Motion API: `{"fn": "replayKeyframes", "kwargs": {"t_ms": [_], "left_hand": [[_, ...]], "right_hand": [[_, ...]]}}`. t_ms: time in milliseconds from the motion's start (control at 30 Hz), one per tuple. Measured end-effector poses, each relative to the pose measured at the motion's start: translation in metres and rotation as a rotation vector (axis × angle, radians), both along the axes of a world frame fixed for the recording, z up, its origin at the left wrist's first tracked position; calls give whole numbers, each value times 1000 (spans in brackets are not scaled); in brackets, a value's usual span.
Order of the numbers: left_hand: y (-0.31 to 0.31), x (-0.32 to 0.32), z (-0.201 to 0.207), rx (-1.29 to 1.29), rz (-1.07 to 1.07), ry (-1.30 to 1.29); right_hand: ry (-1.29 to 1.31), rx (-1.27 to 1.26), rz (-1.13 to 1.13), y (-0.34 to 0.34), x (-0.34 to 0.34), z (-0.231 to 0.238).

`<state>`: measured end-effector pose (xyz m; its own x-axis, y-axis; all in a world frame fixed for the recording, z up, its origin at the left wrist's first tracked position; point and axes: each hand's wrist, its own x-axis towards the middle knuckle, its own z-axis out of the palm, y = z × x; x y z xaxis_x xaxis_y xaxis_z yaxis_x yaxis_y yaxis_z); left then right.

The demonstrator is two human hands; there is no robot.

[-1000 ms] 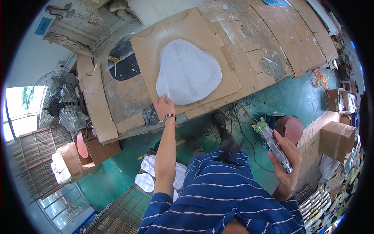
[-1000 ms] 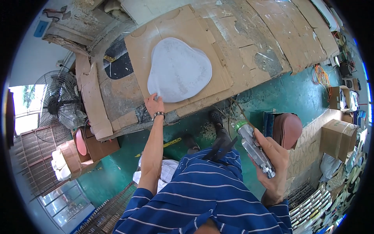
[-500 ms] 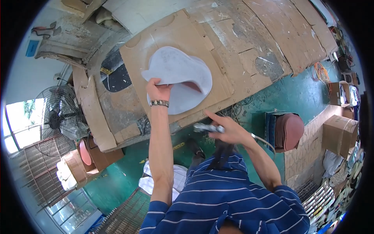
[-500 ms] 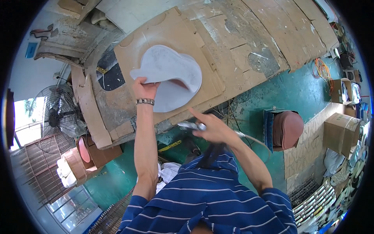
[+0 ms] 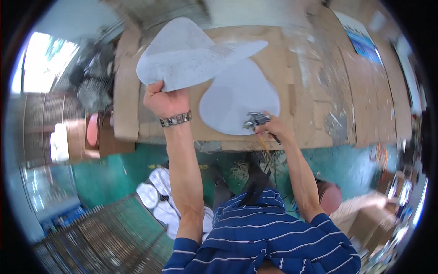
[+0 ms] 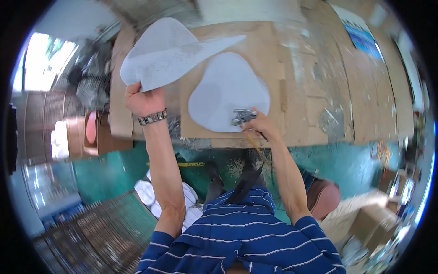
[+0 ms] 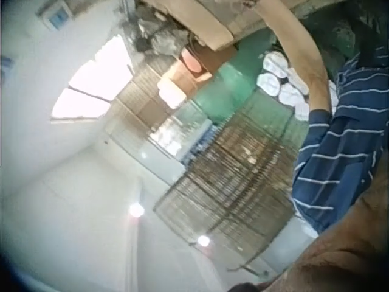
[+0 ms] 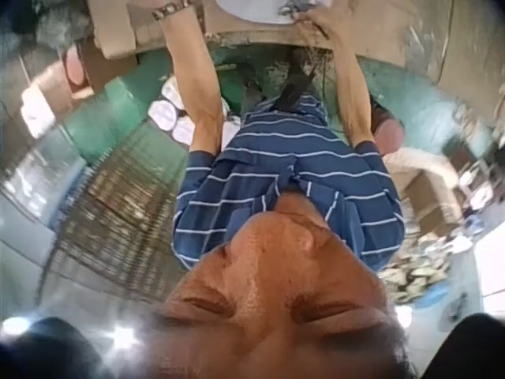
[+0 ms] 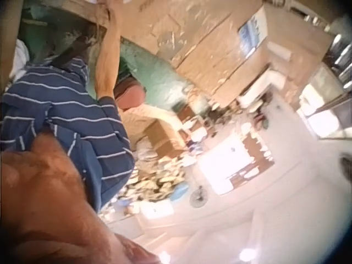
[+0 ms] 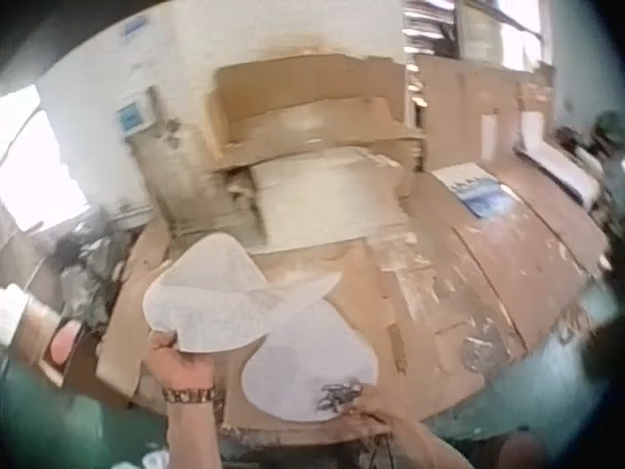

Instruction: The person picks up white material pieces, places them on a template, and applies a spray adhesive using a hand-held tool.

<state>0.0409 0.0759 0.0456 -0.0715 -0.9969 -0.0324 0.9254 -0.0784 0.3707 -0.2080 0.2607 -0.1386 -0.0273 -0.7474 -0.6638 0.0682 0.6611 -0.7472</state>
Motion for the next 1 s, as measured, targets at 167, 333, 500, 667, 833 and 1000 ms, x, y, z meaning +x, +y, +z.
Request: {"fn": "replayKeyframes", "kwargs": {"t_ms": [167, 333, 500, 667, 833, 1000], "left_hand": [[81, 120, -26, 105, 282, 104], [207, 229, -69, 237, 612, 229], [350, 310, -164, 434, 958, 321], [478, 395, -246, 612, 1332, 406], [594, 482, -330, 738, 1541, 489], [678, 554, -418, 747, 1815, 479]], "right_hand": [[117, -112, 46, 7, 18, 8], [233, 12, 393, 41, 93, 61], [344, -36, 674, 83, 162, 48], [491, 102, 1034, 97, 249, 12], [590, 58, 1353, 119, 358, -6], [534, 138, 1410, 135, 432, -47]]}}
